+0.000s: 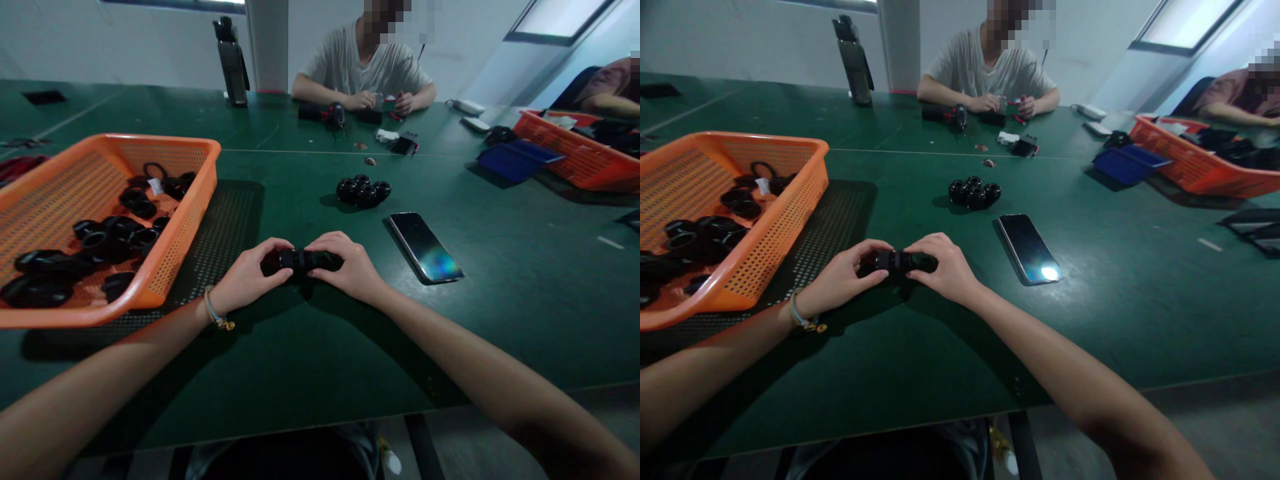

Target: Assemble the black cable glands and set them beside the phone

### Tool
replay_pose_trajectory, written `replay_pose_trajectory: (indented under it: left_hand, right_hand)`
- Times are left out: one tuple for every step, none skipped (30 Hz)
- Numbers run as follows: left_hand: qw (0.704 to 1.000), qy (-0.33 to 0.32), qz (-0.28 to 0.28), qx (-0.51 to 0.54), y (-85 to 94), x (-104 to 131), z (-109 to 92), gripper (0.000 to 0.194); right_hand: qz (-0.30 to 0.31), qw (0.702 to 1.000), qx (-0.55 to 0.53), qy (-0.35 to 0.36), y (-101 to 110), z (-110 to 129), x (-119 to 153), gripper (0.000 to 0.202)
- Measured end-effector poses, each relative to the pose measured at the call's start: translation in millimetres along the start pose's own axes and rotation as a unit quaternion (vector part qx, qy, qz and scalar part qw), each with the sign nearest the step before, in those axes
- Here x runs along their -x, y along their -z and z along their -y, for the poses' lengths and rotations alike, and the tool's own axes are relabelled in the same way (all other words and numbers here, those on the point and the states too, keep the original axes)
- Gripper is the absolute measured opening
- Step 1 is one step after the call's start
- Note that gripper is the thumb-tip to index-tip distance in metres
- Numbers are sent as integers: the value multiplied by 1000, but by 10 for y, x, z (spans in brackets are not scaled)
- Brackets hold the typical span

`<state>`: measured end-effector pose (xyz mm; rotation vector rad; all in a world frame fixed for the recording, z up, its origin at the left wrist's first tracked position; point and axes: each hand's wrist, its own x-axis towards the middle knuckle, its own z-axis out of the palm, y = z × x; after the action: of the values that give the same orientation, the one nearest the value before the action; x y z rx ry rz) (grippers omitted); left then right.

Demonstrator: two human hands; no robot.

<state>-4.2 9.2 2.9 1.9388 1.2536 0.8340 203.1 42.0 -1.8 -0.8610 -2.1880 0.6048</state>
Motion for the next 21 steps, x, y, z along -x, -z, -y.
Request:
replay_pose_trajectory:
  left_hand:
    - [1000,1,0,-1,0,-1,-4,34]
    - [1000,3,-1,0,0,-1,-8,34]
    - [1000,4,-1,2,0,-1,-13,34]
    - [1000,4,0,5,0,-1,-17,34]
    - [1000,4,0,7,0,0,-21,34]
    - [1000,4,0,10,1,-1,-24,33]
    - [1000,2,0,13,1,-1,-25,33]
    - [1000,0,0,17,2,-2,-25,32]
    - [1000,-3,0,22,2,-3,-24,33]
    - [1000,-6,0,28,1,-4,-20,34]
    - [999,-9,1,34,0,-5,-15,35]
    - [999,-12,2,41,-1,-5,-7,36]
    - [999,-15,3,46,-2,-5,1,38]
    - [999,-19,5,49,-3,-5,11,38]
    - [999,-23,5,46,-3,-4,21,38]
    - [999,-29,6,37,-3,-4,31,37]
    - [999,-35,6,25,-1,-3,39,36]
    - [999,-40,6,12,1,-3,46,35]
    - [999,-44,6,1,3,-3,50,35]
    - [999,-47,7,-7,5,-3,53,35]
    - [999,-49,8,-9,7,-3,53,35]
  right_hand:
    - [-5,1000,5,2,0,2,-2,26]
    - [-7,1000,8,1,-1,3,-4,26]
    - [-6,1000,8,-3,-3,4,-4,26]
    - [-4,1000,6,-8,-4,5,-4,26]
    - [-2,1000,1,-11,-6,5,-3,27]
    - [0,1000,-6,-14,-7,4,-2,27]
    - [3,1000,-12,-16,-9,4,-1,27]
    - [4,1000,-17,-18,-11,4,1,27]
    - [4,1000,-21,-20,-12,4,3,27]
    - [4,999,-23,-23,-14,3,5,28]
    - [2,999,-25,-28,-16,3,6,29]
    - [1,999,-28,-32,-18,2,7,30]
    - [-1,999,-30,-36,-19,0,8,30]
    - [-2,999,-33,-39,-19,-1,9,30]
    - [-2,999,-37,-39,-19,-3,9,30]
    - [-1,998,-40,-39,-19,-5,9,29]
    - [0,998,-42,-38,-19,-6,10,28]
    - [2,998,-43,-38,-18,-8,10,27]
    - [3,998,-45,-39,-18,-9,11,27]
    - [4,998,-48,-39,-19,-11,13,26]
    - [6,998,-54,-39,-20,-12,15,26]
